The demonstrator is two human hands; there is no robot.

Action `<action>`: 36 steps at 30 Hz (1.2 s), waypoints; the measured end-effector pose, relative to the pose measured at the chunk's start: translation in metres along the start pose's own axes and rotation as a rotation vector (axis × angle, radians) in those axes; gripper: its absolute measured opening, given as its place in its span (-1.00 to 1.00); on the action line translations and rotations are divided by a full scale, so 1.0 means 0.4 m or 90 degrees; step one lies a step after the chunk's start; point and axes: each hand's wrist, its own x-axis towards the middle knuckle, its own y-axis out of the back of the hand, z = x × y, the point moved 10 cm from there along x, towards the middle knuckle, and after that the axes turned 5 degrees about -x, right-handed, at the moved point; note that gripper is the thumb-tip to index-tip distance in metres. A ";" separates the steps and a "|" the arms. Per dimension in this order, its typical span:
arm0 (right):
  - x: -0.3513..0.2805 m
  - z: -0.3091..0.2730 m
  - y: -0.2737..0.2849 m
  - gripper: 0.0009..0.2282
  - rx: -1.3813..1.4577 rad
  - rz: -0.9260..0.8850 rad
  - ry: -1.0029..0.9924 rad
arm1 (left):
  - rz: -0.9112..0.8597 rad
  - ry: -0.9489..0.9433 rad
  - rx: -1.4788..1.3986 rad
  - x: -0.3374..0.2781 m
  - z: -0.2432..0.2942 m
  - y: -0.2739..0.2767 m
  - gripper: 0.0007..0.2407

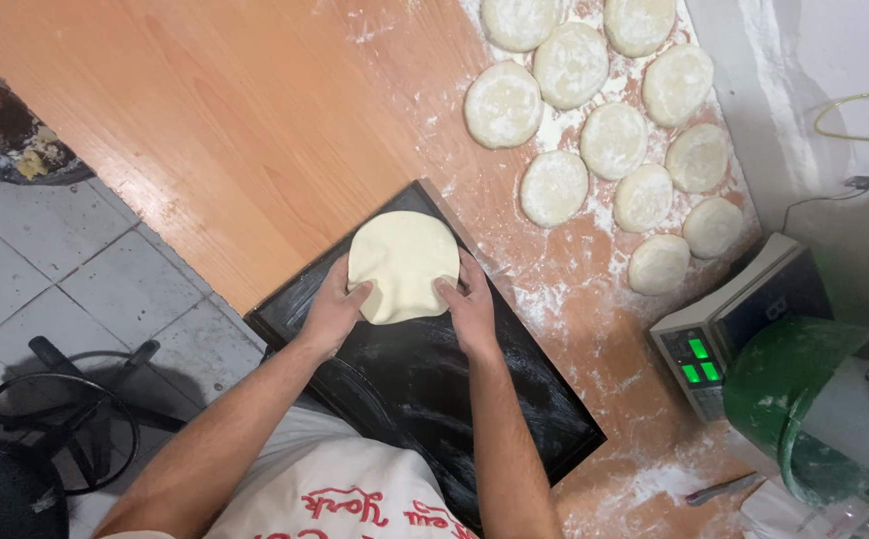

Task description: Flattening dough balls using a mechanical press and placing the flattened rounds onto a baking tray.

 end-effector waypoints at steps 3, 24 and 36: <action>-0.007 -0.006 0.015 -0.40 -0.052 0.042 -0.016 | -0.019 -0.182 0.148 0.011 0.034 0.011 -0.54; -0.137 -0.140 -0.036 -0.31 -0.477 0.101 0.229 | 0.094 -0.236 0.298 -0.142 0.143 -0.034 -0.17; -0.270 -0.058 -0.189 -0.53 -0.794 -0.044 0.513 | 0.108 -0.330 0.349 -0.163 0.140 -0.027 -0.39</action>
